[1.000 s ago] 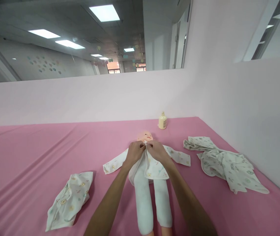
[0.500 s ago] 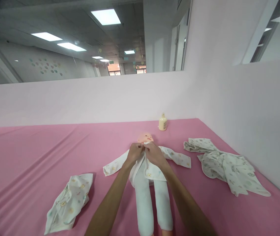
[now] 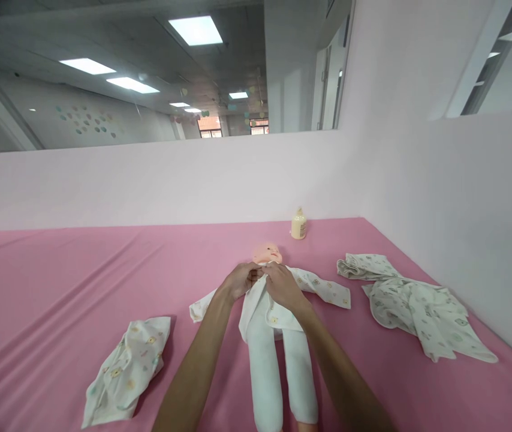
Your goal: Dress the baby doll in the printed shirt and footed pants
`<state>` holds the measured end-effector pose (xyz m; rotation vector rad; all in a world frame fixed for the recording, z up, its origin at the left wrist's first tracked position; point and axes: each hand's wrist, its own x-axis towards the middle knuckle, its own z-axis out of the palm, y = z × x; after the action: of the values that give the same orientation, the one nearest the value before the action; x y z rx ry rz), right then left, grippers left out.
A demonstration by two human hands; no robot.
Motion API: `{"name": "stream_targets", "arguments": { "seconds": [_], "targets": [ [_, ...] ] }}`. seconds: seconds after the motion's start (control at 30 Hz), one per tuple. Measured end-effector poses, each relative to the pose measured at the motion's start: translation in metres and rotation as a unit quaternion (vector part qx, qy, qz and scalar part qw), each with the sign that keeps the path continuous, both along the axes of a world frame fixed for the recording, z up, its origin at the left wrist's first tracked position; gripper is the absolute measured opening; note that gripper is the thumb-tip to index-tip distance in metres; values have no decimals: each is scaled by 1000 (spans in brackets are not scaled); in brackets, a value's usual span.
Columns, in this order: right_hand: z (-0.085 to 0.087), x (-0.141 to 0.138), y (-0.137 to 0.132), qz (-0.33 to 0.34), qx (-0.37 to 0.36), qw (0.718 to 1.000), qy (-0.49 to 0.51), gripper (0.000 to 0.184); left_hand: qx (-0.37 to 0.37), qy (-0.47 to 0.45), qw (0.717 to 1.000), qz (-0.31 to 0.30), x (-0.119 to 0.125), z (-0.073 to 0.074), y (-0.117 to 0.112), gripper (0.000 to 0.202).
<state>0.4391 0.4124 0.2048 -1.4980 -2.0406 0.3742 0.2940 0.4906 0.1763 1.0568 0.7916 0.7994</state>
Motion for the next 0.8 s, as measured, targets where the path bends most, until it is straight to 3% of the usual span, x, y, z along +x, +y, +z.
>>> {"name": "stream_targets", "arguments": {
  "seconds": [0.2,0.53,0.8],
  "targets": [
    [2,0,-7,-14,-21,999,-20,39,-8,-15,999,-31,-1,4,-2,24],
    [8,-2,-12,-41,-42,998,0,19,26,40,999,7,1,7,-7,17],
    [4,0,-8,-42,-45,997,-41,36,70,110,990,54,6,10,-14,23]
  ]
}}
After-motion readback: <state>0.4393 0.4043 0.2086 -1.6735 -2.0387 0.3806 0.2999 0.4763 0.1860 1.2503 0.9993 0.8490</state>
